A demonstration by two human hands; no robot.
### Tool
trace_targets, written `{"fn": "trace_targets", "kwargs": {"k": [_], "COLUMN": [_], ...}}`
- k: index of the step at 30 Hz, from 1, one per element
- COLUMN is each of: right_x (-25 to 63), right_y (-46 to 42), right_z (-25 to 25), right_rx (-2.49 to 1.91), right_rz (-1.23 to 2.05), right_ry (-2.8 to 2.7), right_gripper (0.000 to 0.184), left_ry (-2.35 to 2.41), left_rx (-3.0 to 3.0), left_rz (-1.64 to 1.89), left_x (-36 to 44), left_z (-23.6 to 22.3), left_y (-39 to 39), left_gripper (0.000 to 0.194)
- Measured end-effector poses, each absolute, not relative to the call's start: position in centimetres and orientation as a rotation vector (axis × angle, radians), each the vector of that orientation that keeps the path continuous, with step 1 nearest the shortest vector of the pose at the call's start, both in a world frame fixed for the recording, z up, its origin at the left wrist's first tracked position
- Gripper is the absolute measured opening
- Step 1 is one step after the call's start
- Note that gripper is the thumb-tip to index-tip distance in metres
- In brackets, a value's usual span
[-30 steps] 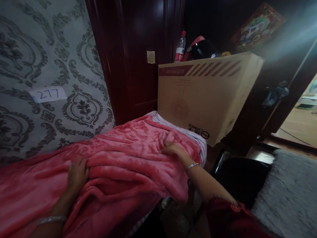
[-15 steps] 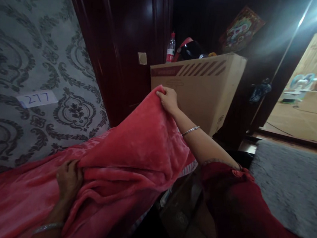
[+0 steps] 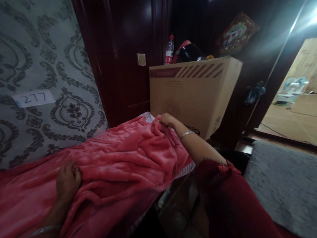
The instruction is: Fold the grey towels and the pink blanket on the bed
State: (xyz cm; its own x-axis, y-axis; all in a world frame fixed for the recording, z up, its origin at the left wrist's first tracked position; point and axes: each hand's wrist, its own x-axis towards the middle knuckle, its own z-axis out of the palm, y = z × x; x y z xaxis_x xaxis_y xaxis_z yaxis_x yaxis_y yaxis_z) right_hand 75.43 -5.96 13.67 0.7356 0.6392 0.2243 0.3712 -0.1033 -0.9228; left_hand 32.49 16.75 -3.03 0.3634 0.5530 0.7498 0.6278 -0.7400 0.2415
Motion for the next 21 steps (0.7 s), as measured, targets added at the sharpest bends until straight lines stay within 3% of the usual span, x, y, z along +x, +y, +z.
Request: {"fn": "trace_targets", "kwargs": {"k": [11,15,21], "right_x": [76.1,75.9,77.1], "right_y": [-8.6,-8.9,-10.1], "right_z": [12.5,13.1,19.3], "right_rx": [-1.631,-1.579,-1.448], "right_rz": [0.272,0.094,-0.334], "right_ry": [-0.825,-0.806,-0.916], "right_gripper": [0.015,0.010,0.007], "left_ry": [-1.101,-1.096,-1.064], "left_rx": [-2.529,-2.540,-2.583], "left_rz": [-1.327,-1.323,-1.287], "left_x": [32.4,32.4,32.4], "left_z": [-3.2,-3.2,-2.7], "left_y": [16.7,17.0,16.4], "left_gripper": [0.032,0.033,0.042]}}
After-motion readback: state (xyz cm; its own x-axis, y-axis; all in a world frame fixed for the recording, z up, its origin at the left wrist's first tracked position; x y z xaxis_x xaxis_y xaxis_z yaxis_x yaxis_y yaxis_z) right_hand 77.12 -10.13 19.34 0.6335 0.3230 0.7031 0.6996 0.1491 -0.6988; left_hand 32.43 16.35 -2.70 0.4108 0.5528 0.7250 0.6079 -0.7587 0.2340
